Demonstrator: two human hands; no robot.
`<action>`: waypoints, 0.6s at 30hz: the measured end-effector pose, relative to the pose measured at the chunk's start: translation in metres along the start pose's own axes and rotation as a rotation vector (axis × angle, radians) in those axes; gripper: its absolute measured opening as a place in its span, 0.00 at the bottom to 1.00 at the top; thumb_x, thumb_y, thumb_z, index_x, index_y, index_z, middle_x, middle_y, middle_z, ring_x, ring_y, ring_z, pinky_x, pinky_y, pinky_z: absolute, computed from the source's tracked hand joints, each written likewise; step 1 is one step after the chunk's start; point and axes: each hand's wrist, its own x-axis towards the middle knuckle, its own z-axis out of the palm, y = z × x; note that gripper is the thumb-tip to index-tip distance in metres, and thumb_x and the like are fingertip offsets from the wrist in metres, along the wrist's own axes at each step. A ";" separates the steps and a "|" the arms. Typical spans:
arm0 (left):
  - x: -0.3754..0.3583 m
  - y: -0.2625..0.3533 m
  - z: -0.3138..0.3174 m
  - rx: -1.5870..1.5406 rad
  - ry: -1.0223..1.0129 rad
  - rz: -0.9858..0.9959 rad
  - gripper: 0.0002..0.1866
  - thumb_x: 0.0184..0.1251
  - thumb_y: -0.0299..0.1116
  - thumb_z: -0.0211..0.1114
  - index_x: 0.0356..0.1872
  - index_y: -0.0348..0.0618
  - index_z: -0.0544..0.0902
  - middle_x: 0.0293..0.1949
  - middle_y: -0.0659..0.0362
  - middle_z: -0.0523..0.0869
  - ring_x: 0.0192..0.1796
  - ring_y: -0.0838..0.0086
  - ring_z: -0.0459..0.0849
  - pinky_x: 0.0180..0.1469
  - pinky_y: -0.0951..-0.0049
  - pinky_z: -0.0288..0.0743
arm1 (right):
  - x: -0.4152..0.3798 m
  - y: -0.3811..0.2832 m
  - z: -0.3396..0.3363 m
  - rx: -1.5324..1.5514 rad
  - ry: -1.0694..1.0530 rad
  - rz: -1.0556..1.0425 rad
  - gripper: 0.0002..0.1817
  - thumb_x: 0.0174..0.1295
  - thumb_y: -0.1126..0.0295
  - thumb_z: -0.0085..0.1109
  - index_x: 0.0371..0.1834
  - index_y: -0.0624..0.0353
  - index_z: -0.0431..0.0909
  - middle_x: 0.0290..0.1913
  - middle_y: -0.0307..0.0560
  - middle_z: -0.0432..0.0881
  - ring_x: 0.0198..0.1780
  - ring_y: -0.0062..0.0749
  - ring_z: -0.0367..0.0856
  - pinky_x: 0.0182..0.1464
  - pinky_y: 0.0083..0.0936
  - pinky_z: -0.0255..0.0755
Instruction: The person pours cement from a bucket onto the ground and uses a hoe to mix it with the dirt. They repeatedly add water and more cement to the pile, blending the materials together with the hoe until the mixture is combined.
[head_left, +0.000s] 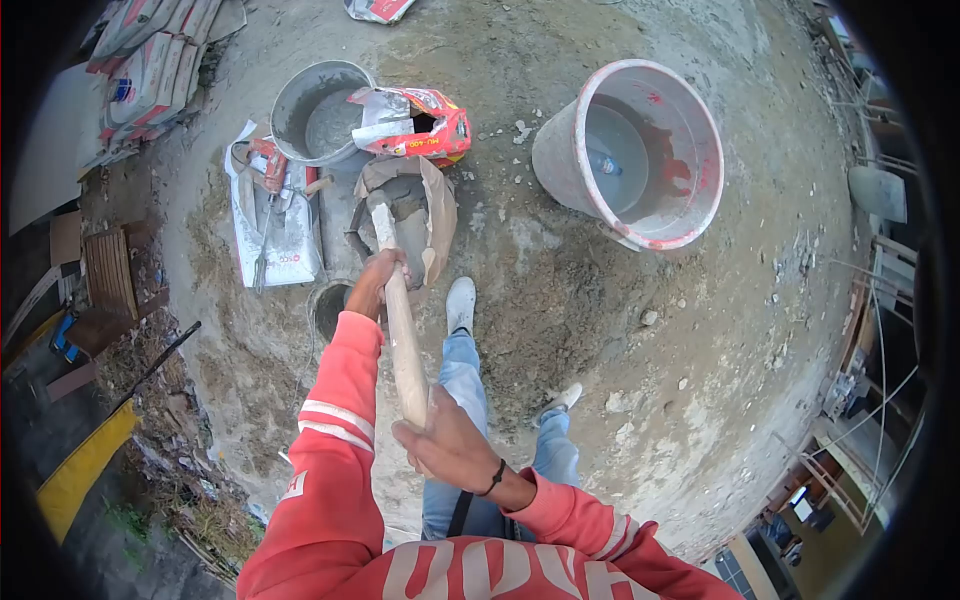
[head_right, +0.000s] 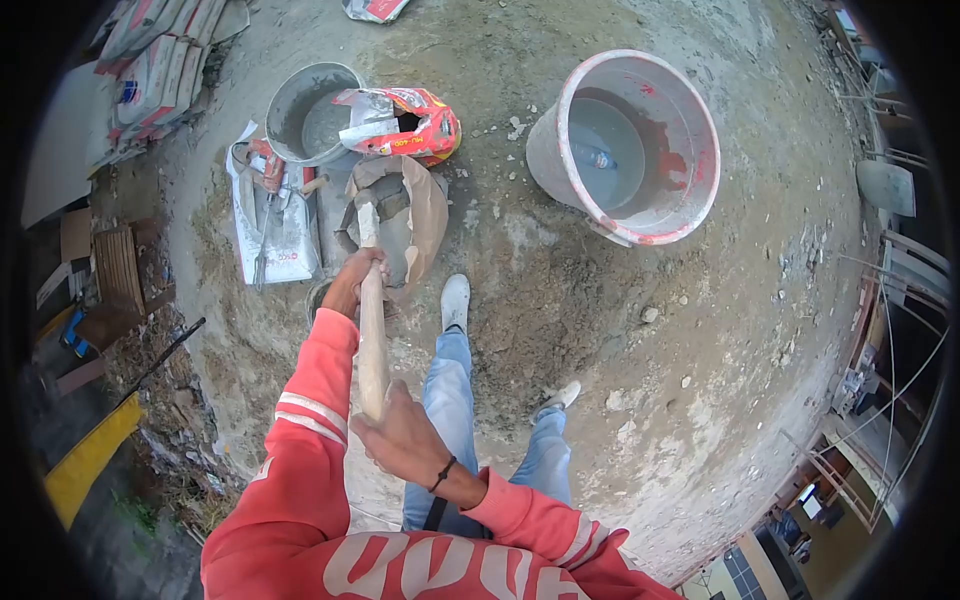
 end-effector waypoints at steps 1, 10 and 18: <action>-0.009 -0.004 -0.002 -0.092 -0.049 0.004 0.12 0.61 0.29 0.61 0.41 0.36 0.69 0.22 0.56 0.75 0.19 0.69 0.76 0.19 0.69 0.76 | -0.017 0.002 0.002 0.028 0.030 -0.005 0.26 0.66 0.68 0.62 0.56 0.74 0.61 0.23 0.44 0.77 0.21 0.27 0.78 0.23 0.26 0.72; -0.191 -0.027 0.066 -0.188 -0.326 0.036 0.12 0.67 0.32 0.61 0.43 0.37 0.71 0.26 0.59 0.74 0.25 0.76 0.78 0.26 0.75 0.80 | -0.206 0.017 -0.046 0.089 -0.112 -0.222 0.31 0.62 0.66 0.60 0.48 0.87 0.57 0.27 0.78 0.77 0.31 0.66 0.85 0.33 0.44 0.79; -0.223 -0.172 0.138 -0.163 -0.310 0.001 0.12 0.69 0.34 0.63 0.41 0.36 0.73 0.27 0.59 0.77 0.25 0.76 0.79 0.27 0.75 0.82 | -0.296 0.184 -0.115 0.129 -0.088 -0.388 0.39 0.62 0.66 0.58 0.55 0.96 0.48 0.24 0.79 0.77 0.29 0.64 0.85 0.31 0.43 0.78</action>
